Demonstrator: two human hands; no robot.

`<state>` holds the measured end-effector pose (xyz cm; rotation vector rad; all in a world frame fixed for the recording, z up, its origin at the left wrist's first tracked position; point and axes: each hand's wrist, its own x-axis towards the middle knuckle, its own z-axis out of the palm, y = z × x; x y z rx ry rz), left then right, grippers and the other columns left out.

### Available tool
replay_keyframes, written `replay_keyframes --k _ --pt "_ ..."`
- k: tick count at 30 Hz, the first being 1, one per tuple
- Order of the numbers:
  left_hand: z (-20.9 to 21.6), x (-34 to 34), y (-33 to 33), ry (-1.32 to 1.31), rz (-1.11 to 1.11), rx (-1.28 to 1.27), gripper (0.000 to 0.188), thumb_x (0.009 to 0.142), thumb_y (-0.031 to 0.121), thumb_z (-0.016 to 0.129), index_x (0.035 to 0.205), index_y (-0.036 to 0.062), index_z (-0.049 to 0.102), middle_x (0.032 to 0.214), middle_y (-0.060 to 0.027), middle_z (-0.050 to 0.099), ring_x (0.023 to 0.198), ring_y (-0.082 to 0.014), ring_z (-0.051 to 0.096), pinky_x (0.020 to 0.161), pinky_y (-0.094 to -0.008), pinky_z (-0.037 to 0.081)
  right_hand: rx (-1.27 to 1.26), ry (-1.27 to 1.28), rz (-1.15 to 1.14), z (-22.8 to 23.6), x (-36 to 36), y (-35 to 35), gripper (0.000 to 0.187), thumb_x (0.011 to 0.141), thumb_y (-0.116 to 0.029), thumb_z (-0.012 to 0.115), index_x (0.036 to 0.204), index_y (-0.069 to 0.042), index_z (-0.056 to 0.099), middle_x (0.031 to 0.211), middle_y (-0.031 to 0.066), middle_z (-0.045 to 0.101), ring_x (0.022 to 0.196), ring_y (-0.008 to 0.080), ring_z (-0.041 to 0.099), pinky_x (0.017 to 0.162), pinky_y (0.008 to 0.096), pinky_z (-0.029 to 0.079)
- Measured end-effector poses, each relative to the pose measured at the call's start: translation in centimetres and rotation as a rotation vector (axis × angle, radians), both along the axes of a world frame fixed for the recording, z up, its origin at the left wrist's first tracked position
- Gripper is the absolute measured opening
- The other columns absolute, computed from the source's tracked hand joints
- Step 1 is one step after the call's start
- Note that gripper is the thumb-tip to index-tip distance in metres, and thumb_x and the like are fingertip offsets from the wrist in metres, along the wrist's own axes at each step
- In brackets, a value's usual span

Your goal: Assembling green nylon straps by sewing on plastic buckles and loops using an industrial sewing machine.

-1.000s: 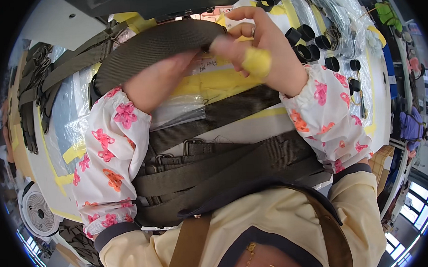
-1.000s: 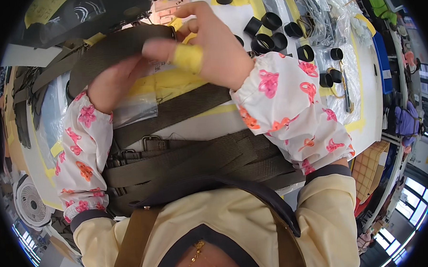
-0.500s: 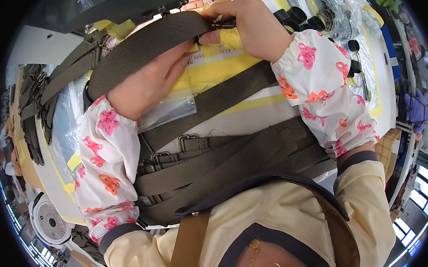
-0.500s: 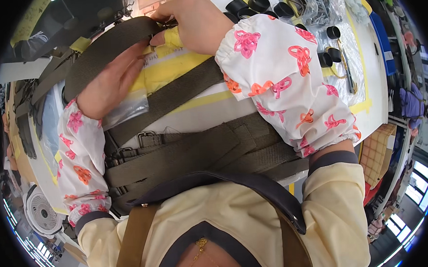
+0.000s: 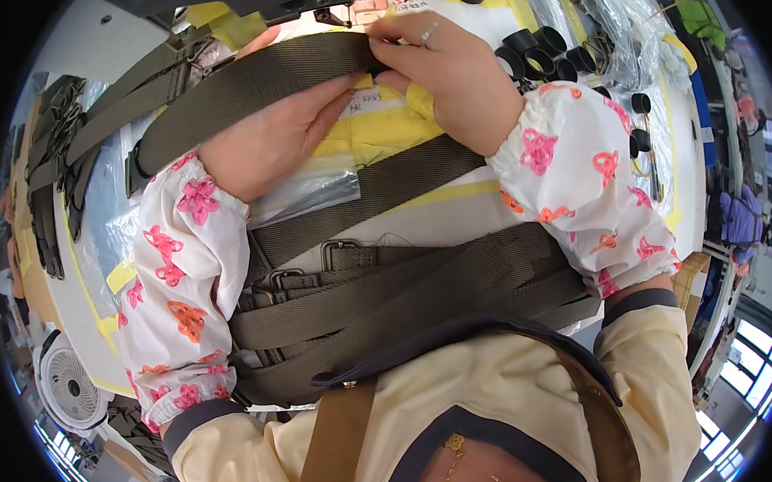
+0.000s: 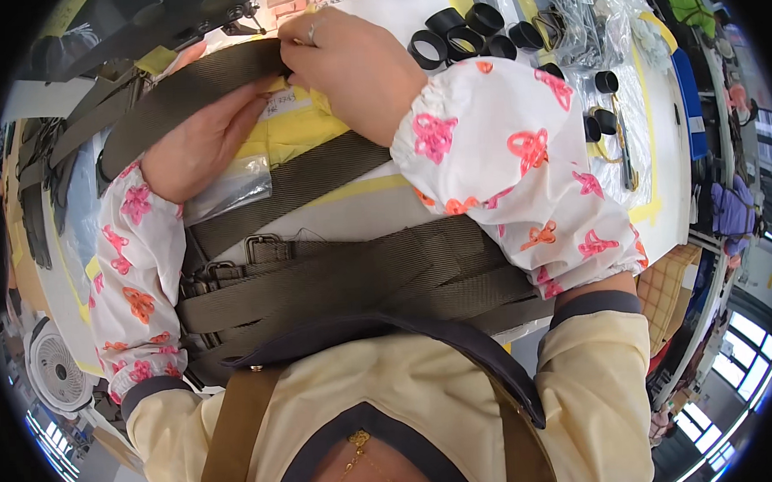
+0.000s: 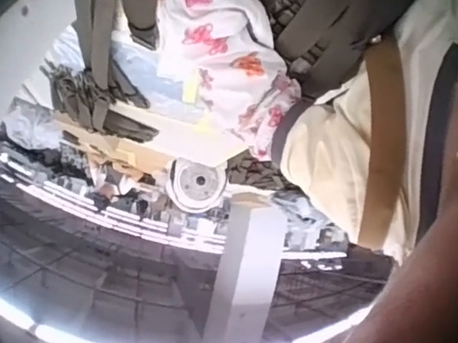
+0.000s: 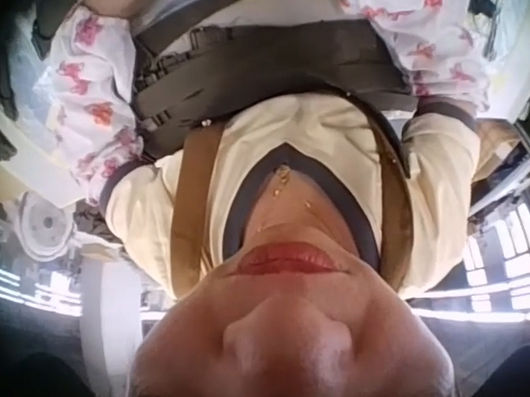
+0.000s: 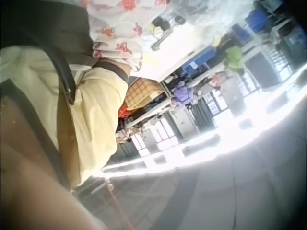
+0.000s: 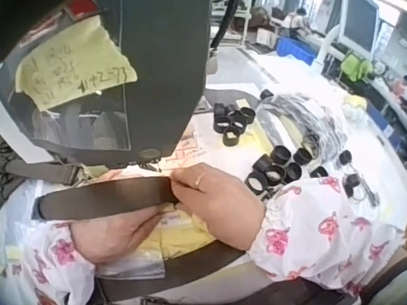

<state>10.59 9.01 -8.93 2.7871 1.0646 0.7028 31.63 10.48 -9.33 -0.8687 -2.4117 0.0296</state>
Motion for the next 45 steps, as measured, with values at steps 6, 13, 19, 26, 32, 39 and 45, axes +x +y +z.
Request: replay_keyframes --k 6,13,19,26,32,39,45 --pt "1.0 1.1 -1.2 0.076 0.137 -0.242 0.021 0.078 0.011 0.058 0.098 0.0063 0.062 0.092 -0.0105 0.062 0.078 -0.0271 0.061 0.066 -0.0332 0.049 0.075 -0.078 0.016 1.2 0.0 -0.4 0.033 0.064 0.000 0.062 0.097 0.000 0.062 0.102 0.0105 0.062 0.086 0.0231 0.060 0.067 0.0296 0.051" --pt "1.8 0.6 -1.5 0.088 0.025 0.339 0.026 0.067 0.009 0.060 0.093 0.0032 0.061 0.092 -0.0061 0.061 0.087 -0.0201 0.058 0.068 -0.0308 0.049 0.164 -0.245 -0.067 1.4 -1.3 -1.5 0.031 0.064 -0.007 0.059 0.093 0.003 0.060 0.098 0.0085 0.062 0.087 0.0207 0.056 0.066 0.0295 0.050" --pt "1.0 -0.6 1.4 0.075 -0.099 0.331 0.024 0.067 0.011 0.063 0.091 0.0043 0.063 0.095 -0.0010 0.061 0.078 -0.0188 0.054 0.070 -0.0289 0.048 0.077 -0.203 -0.016 2.0 -0.9 -1.1 0.030 0.065 -0.003 0.056 0.095 0.000 0.059 0.100 0.0080 0.060 0.092 0.0228 0.055 0.072 0.0326 0.048" --pt "0.2 0.0 1.8 -0.035 -0.070 0.206 0.034 0.063 0.005 0.061 0.096 0.0115 0.067 0.103 0.0009 0.064 0.071 -0.0193 0.054 0.063 -0.0278 0.049 0.015 -0.012 -0.117 1.0 -0.4 -1.4 0.029 0.063 -0.001 0.057 0.091 -0.004 0.062 0.103 0.0062 0.059 0.095 0.0263 0.054 0.079 0.0363 0.043" --pt "0.9 0.0 1.0 0.030 -0.045 0.110 0.026 0.070 0.009 0.059 0.095 0.0109 0.064 0.105 0.0000 0.062 0.080 -0.0210 0.057 0.067 -0.0308 0.049 0.086 -0.069 -0.107 1.3 -0.5 -1.6 0.029 0.064 -0.003 0.058 0.093 -0.004 0.064 0.105 0.0053 0.062 0.095 0.0232 0.056 0.081 0.0353 0.042" --pt "0.3 0.4 0.1 -0.106 0.144 0.073 0.025 0.071 0.007 0.060 0.096 0.0104 0.065 0.106 -0.0072 0.061 0.092 -0.0268 0.058 0.079 -0.0350 0.047 0.023 -0.157 -0.100 2.4 -0.3 -1.5 0.028 0.065 -0.004 0.058 0.093 -0.004 0.064 0.105 0.0041 0.062 0.094 0.0209 0.056 0.084 0.0361 0.040" --pt "0.3 0.2 0.9 -0.185 0.113 -0.004 0.025 0.070 0.002 0.062 0.094 0.0085 0.066 0.103 -0.0078 0.062 0.094 -0.0268 0.060 0.077 -0.0343 0.050 0.016 -0.205 -0.104 2.4 -0.1 -1.1 0.030 0.064 -0.002 0.060 0.094 -0.004 0.063 0.105 0.0029 0.061 0.096 0.0198 0.055 0.090 0.0379 0.037"
